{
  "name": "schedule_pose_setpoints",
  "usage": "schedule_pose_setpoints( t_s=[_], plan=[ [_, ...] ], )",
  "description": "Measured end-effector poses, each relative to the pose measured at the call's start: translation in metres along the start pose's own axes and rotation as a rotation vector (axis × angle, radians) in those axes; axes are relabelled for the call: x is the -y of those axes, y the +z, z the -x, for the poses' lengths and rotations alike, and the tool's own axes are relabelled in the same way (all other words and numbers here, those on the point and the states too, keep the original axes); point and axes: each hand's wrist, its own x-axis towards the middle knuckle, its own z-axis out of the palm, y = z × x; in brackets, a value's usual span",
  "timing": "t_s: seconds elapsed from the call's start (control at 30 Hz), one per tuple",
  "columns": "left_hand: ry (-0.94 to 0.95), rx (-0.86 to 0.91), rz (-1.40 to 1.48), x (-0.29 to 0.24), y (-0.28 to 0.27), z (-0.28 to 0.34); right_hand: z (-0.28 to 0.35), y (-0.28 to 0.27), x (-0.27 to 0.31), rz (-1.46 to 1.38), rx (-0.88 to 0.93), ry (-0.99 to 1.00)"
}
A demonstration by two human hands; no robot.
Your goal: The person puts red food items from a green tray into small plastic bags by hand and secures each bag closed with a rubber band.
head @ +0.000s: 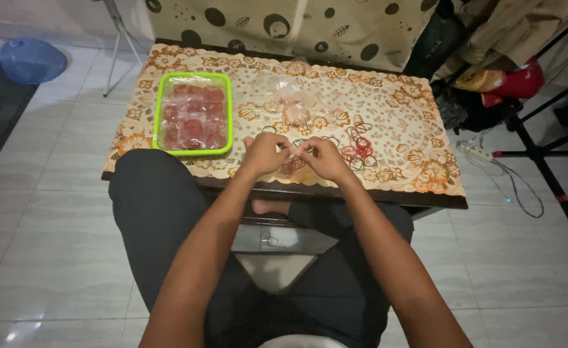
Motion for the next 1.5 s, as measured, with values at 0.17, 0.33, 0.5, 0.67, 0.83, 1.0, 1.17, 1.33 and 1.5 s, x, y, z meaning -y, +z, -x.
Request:
schedule_pose_setpoints(
  t_s=[0.17,0.33,0.5,0.67,0.83,1.0,1.17,1.33,1.5],
  plan=[
    [-0.012,-0.030,-0.004,0.000,-0.001,0.002,0.006,-0.009,-0.001,0.057,0.002,-0.012],
    [-0.021,-0.051,-0.005,0.004,0.001,-0.001,0.014,-0.013,0.001,0.046,0.006,0.020],
    [-0.055,-0.100,0.020,0.002,-0.003,-0.001,0.008,-0.014,-0.007,0.143,-0.010,-0.018],
    [-0.082,-0.123,0.048,0.005,-0.009,0.000,0.003,-0.010,-0.014,0.091,-0.032,0.065],
    [-0.062,-0.168,0.160,0.021,-0.015,-0.007,-0.019,-0.006,-0.015,0.061,-0.054,0.079],
    [0.017,-0.192,0.236,0.083,-0.004,-0.043,-0.042,0.010,0.008,0.012,-0.021,0.094],
    [-0.020,-0.132,0.208,0.121,-0.043,-0.071,-0.093,0.032,0.020,-0.138,0.005,0.080],
    [-0.066,-0.034,0.012,0.172,-0.102,-0.100,-0.138,0.062,0.059,-0.229,0.043,0.065],
    [-0.253,-0.059,0.017,0.170,-0.175,-0.089,-0.206,0.114,0.039,-0.144,-0.004,0.013]
  ],
)
